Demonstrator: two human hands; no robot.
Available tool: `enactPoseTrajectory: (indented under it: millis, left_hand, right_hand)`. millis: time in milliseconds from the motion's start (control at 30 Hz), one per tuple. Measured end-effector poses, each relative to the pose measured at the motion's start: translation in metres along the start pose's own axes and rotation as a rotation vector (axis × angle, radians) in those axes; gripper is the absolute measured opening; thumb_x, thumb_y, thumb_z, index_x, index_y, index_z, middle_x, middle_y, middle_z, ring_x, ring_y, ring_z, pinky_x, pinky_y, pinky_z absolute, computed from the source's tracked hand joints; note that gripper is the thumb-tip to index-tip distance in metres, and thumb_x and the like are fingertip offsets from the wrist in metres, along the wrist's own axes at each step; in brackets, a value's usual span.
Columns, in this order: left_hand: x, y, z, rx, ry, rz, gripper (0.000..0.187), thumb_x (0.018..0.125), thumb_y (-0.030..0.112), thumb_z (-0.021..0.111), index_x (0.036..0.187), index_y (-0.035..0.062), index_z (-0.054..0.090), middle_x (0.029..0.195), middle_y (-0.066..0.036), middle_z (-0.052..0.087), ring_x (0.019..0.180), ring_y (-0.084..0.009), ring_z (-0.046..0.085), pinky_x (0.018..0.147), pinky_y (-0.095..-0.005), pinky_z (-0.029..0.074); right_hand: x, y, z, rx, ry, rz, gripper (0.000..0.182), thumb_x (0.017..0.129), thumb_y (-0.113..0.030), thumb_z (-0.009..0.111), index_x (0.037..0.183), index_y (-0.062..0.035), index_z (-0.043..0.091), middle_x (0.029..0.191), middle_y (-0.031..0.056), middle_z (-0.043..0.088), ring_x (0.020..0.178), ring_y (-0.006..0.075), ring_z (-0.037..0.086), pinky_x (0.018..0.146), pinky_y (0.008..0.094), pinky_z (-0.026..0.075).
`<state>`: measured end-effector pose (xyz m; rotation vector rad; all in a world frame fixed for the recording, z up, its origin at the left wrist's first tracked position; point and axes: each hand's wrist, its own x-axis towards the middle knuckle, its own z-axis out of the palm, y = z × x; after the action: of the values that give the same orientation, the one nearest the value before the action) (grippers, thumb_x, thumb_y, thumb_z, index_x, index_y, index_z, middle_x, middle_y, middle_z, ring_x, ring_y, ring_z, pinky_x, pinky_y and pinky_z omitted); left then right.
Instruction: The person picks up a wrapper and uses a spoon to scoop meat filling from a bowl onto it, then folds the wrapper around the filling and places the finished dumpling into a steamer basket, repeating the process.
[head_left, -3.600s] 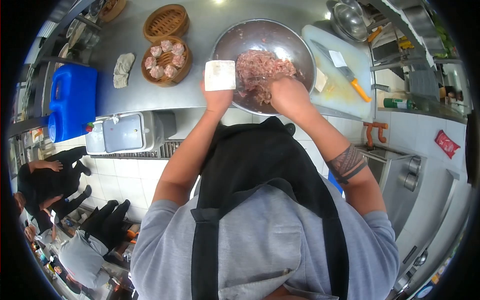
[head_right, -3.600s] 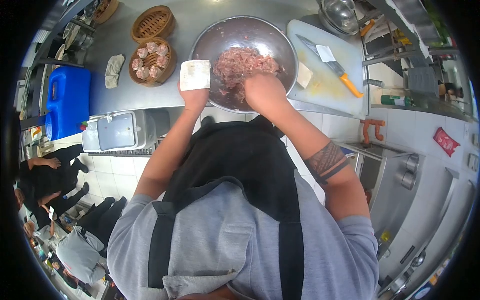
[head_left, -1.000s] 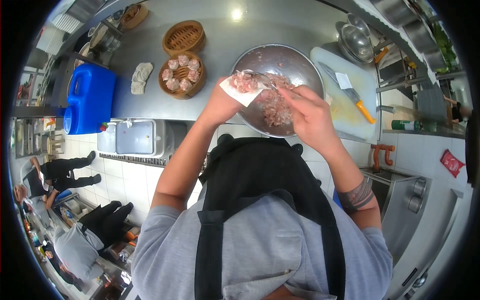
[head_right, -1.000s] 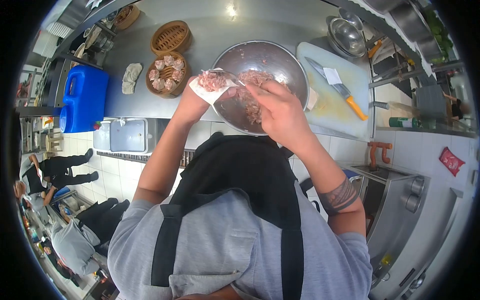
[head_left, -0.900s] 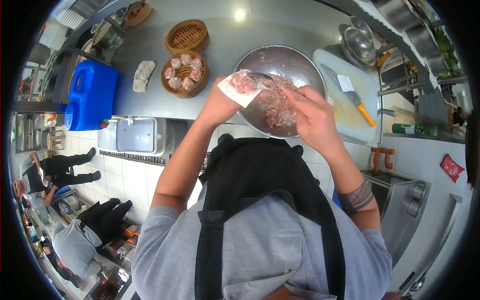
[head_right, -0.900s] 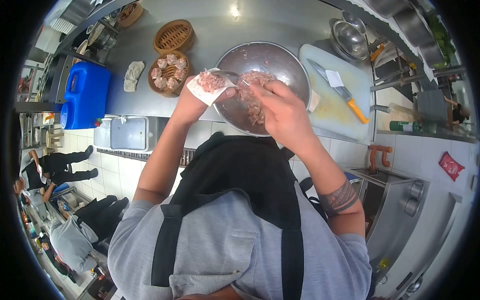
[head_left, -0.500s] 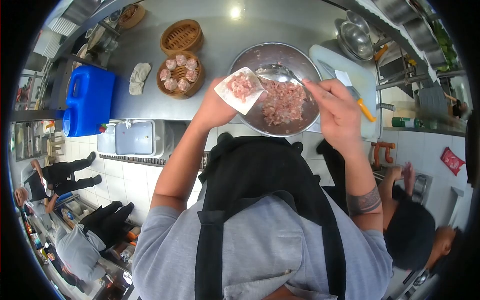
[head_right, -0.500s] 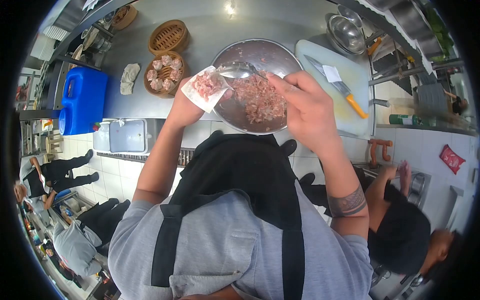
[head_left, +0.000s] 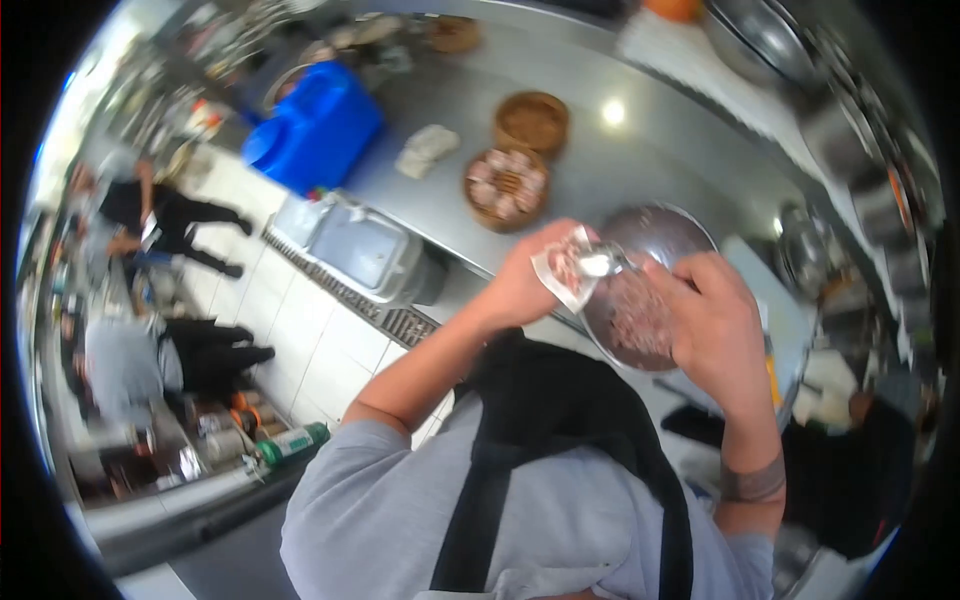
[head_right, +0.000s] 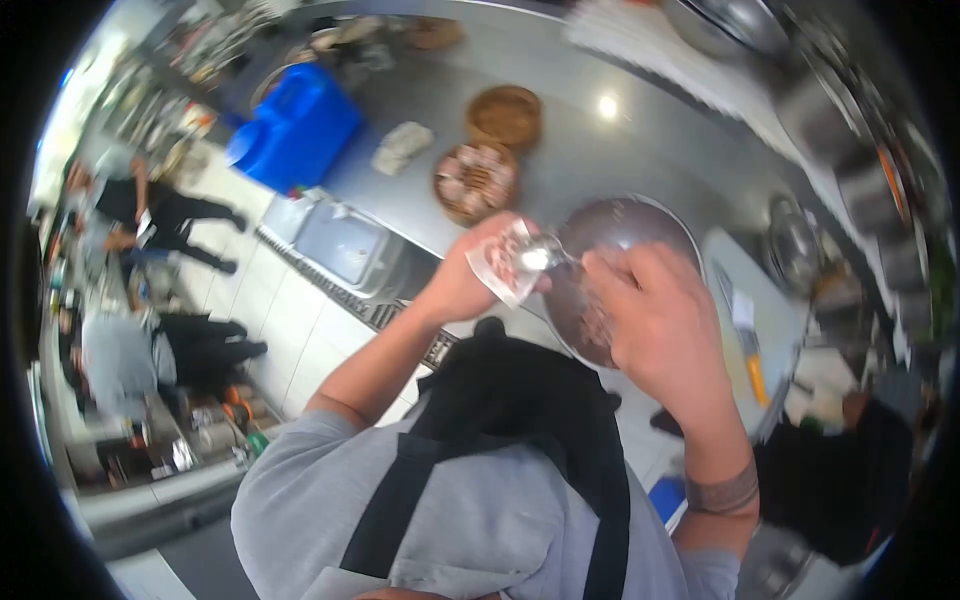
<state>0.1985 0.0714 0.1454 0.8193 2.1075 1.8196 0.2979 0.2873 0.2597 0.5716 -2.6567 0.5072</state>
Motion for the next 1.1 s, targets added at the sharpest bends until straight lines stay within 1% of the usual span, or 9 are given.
enactPoseTrajectory:
  millis: [200,400,500,733,867,967,1000,1067,1100]
  left_hand:
    - [-0.066,0.021,-0.044,-0.387,0.214,-0.174,0.053,0.085,-0.003,0.081,0.129,0.0068,0.053,0.109,0.000,0.066,0.099,-0.0086,0.066,0.085,-0.0279,0.059]
    - [-0.139,0.032,-0.053,-0.127,0.483,-0.105,0.063,0.080,0.001,0.088,0.130,0.0093,0.051,0.114,0.001,0.062,0.103,-0.0068,0.061,0.088,-0.0253,0.054]
    - [-0.153,0.034,-0.046,-0.178,0.573,-0.071,0.066,0.080,0.001,0.088,0.133,0.0092,0.049,0.115,0.000,0.061,0.102,-0.0071,0.061,0.087,-0.0245,0.052]
    - [-0.131,0.033,-0.034,-0.139,0.554,-0.147,0.067,0.086,0.005,0.085,0.139,0.0106,0.045,0.116,-0.002,0.062,0.103,-0.0100,0.062,0.089,-0.0282,0.053]
    - [-0.095,0.024,-0.028,-0.108,0.306,-0.152,0.063,0.092,0.013,0.081,0.140,0.0103,0.041,0.114,-0.004,0.062,0.103,-0.0123,0.061,0.090,-0.0309,0.051]
    - [-0.058,0.013,-0.024,0.136,0.208,-0.019,0.062,0.088,0.014,0.084,0.136,0.0104,0.045,0.116,-0.004,0.060,0.104,-0.0136,0.060,0.091,-0.0323,0.050]
    - [-0.046,0.009,-0.021,0.069,0.179,-0.043,0.063,0.086,0.013,0.086,0.136,0.0102,0.047,0.118,-0.005,0.059,0.106,-0.0139,0.059,0.093,-0.0315,0.050]
    - [-0.019,-0.004,-0.014,0.114,0.118,0.151,0.067,0.085,0.016,0.085,0.137,0.0103,0.043,0.110,-0.006,0.057,0.102,-0.0182,0.061,0.090,-0.0345,0.050]
    - [-0.008,-0.002,-0.007,0.082,0.093,0.109,0.068,0.084,0.012,0.086,0.137,0.0097,0.044,0.116,-0.005,0.058,0.105,-0.0153,0.060,0.093,-0.0328,0.050]
  right_hand:
    - [0.060,-0.023,0.022,0.132,-0.070,-0.322,0.032,0.080,0.000,0.065,0.110,-0.0021,0.076,0.085,0.0089,0.058,0.080,0.0277,0.058,0.072,0.0414,0.048]
    - [0.085,-0.053,0.051,0.271,-0.112,-0.604,0.031,0.079,0.002,0.066,0.107,-0.0040,0.077,0.087,0.0089,0.060,0.082,0.0280,0.060,0.074,0.0409,0.049]
    - [0.089,-0.063,0.052,0.305,-0.121,-0.657,0.034,0.076,0.005,0.066,0.106,-0.0036,0.077,0.088,0.0095,0.060,0.083,0.0287,0.061,0.075,0.0409,0.050]
    - [0.074,-0.041,0.051,0.244,-0.122,-0.585,0.034,0.077,0.002,0.066,0.109,-0.0053,0.077,0.088,0.0082,0.061,0.085,0.0278,0.060,0.076,0.0410,0.048]
    - [0.056,-0.015,0.035,0.181,-0.103,-0.452,0.034,0.078,0.000,0.066,0.110,-0.0053,0.077,0.088,0.0082,0.061,0.084,0.0279,0.060,0.076,0.0417,0.047]
    - [0.041,0.000,0.023,0.102,-0.116,-0.301,0.035,0.078,-0.002,0.067,0.111,-0.0050,0.076,0.088,0.0082,0.060,0.084,0.0279,0.060,0.076,0.0413,0.047]
    - [0.037,0.005,0.019,0.076,-0.065,-0.273,0.036,0.076,-0.003,0.068,0.111,-0.0049,0.076,0.088,0.0083,0.059,0.085,0.0279,0.060,0.077,0.0415,0.048]
    - [0.023,0.013,0.008,0.027,0.001,-0.187,0.038,0.073,-0.004,0.070,0.111,-0.0049,0.077,0.088,0.0088,0.058,0.085,0.0281,0.060,0.079,0.0418,0.049]
    - [0.019,0.013,0.002,0.008,0.024,-0.143,0.039,0.071,-0.004,0.071,0.110,-0.0051,0.077,0.088,0.0093,0.059,0.084,0.0283,0.060,0.079,0.0419,0.050]
